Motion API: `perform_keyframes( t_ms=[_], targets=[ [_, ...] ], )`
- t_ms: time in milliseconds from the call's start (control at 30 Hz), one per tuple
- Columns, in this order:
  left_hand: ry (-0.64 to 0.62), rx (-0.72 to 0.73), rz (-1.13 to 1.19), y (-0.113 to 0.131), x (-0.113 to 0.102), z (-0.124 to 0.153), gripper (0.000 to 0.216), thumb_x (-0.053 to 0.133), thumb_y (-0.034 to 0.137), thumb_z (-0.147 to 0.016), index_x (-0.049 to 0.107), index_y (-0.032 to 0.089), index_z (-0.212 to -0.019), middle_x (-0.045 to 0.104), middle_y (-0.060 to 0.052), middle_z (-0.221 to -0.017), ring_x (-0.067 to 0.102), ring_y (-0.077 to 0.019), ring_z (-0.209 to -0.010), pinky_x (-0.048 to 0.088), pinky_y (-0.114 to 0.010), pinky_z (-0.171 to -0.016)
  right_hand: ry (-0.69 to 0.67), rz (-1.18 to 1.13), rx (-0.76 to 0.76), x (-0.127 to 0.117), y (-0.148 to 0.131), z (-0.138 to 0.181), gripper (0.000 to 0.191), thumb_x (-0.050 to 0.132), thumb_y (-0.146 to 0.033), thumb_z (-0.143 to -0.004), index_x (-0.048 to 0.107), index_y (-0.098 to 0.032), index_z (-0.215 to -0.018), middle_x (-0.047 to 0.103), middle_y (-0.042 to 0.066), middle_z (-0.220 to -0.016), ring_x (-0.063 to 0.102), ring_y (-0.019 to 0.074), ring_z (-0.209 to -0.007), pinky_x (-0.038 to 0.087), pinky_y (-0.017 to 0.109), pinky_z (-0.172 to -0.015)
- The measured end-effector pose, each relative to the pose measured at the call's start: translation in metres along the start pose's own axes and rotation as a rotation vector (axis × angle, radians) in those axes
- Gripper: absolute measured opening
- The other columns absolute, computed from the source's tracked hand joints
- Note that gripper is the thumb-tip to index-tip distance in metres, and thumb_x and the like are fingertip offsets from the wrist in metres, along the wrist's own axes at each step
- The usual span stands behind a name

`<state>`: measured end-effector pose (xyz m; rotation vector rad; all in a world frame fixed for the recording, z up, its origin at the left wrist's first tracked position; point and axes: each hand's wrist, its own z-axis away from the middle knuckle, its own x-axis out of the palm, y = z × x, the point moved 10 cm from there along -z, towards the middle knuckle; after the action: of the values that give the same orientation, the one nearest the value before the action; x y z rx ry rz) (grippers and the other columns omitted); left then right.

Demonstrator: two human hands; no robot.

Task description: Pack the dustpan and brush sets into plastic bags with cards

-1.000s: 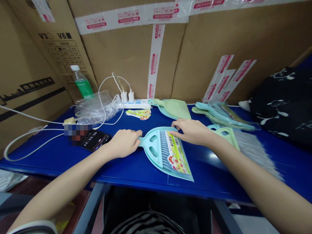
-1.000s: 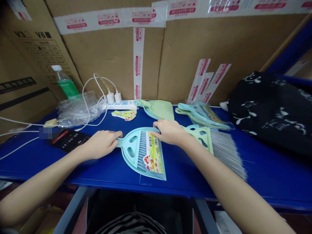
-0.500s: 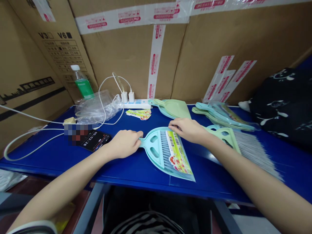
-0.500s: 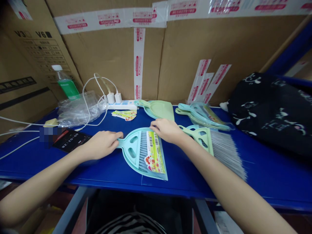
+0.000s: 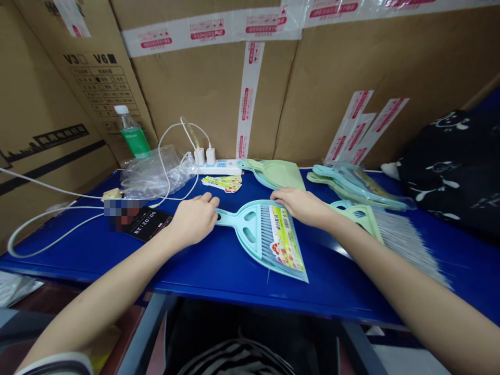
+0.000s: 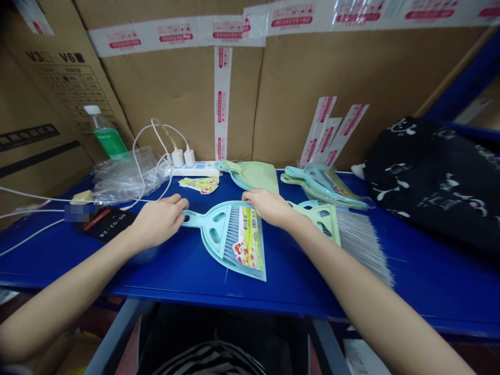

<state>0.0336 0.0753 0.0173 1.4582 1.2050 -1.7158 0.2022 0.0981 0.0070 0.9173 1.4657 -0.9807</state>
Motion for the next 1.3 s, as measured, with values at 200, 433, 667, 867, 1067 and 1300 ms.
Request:
perform_keyframes(
  t_ms=[200, 433, 667, 867, 1067, 1300],
  targets=[
    [0.169, -0.308, -0.114, -0.04, -0.022, 0.004, 0.039, 0.027, 0.009, -0.088, 0.059, 0.008, -0.111, 0.06, -0.02, -0.106, 0.062, -0.0315, -0.102, 0.052, -0.036, -0.069, 0.003, -0.029, 0.005, 0.001, 0.0, -0.001, 0.026, 0.038, -0.013, -0.09, 0.062, -0.02, -0.085, 0.067, 0.008, -0.094, 0.061, 0.0204, -0.087, 0.038, 0.026, -0.063],
    [-0.055, -0.4, -0.103, -0.073, 0.004, -0.001, 0.046, 0.03, 0.006, -0.083, 0.062, 0.005, -0.116, 0.06, -0.025, -0.116, 0.056, -0.0337, -0.114, 0.05, -0.04, -0.08, -0.012, -0.039, 0.049, 0.003, 0.009, 0.0, 0.023, 0.042, -0.006, -0.084, 0.061, -0.018, -0.09, 0.069, 0.011, -0.093, 0.063, 0.0225, -0.084, 0.041, 0.027, -0.064],
    [-0.114, -0.388, -0.053, -0.084, 0.02, -0.008, 0.043, 0.038, 0.012, -0.08, 0.069, 0.012, -0.109, 0.063, -0.022, -0.117, 0.057, -0.0336, -0.112, 0.049, -0.041, -0.082, -0.035, -0.09, 0.009, 0.008, 0.011, -0.003, 0.036, 0.041, 0.004, -0.071, 0.059, -0.018, -0.093, 0.07, 0.01, -0.098, 0.065, 0.0219, -0.091, 0.044, 0.026, -0.071],
    [-0.083, -0.395, -0.018, -0.091, 0.024, -0.011, 0.043, 0.044, 0.02, -0.079, 0.067, 0.011, -0.115, 0.063, -0.025, -0.117, 0.058, -0.0362, -0.112, 0.048, -0.045, -0.084, -0.018, -0.114, -0.044, 0.007, 0.011, -0.002, 0.032, 0.041, 0.003, -0.069, 0.057, -0.02, -0.085, 0.071, 0.008, -0.093, 0.065, 0.0211, -0.086, 0.045, 0.026, -0.069],
    [-0.088, -0.407, -0.007, -0.094, 0.027, -0.013, 0.042, 0.045, 0.021, -0.079, 0.067, 0.012, -0.114, 0.065, -0.023, -0.115, 0.06, -0.0339, -0.111, 0.048, -0.043, -0.086, -0.042, -0.14, -0.063, 0.007, 0.013, -0.001, 0.026, 0.043, 0.001, -0.07, 0.054, -0.019, -0.081, 0.07, 0.009, -0.088, 0.066, 0.0209, -0.082, 0.045, 0.026, -0.067],
    [-0.049, -0.425, -0.011, -0.089, 0.014, -0.007, 0.047, 0.041, 0.012, -0.078, 0.062, 0.005, -0.119, 0.062, -0.027, -0.115, 0.06, -0.0345, -0.11, 0.05, -0.043, -0.084, -0.014, -0.132, -0.071, -0.001, 0.013, 0.0, 0.027, 0.042, 0.002, -0.071, 0.053, -0.02, -0.08, 0.07, 0.008, -0.084, 0.066, 0.0196, -0.078, 0.046, 0.025, -0.066]
  ],
)
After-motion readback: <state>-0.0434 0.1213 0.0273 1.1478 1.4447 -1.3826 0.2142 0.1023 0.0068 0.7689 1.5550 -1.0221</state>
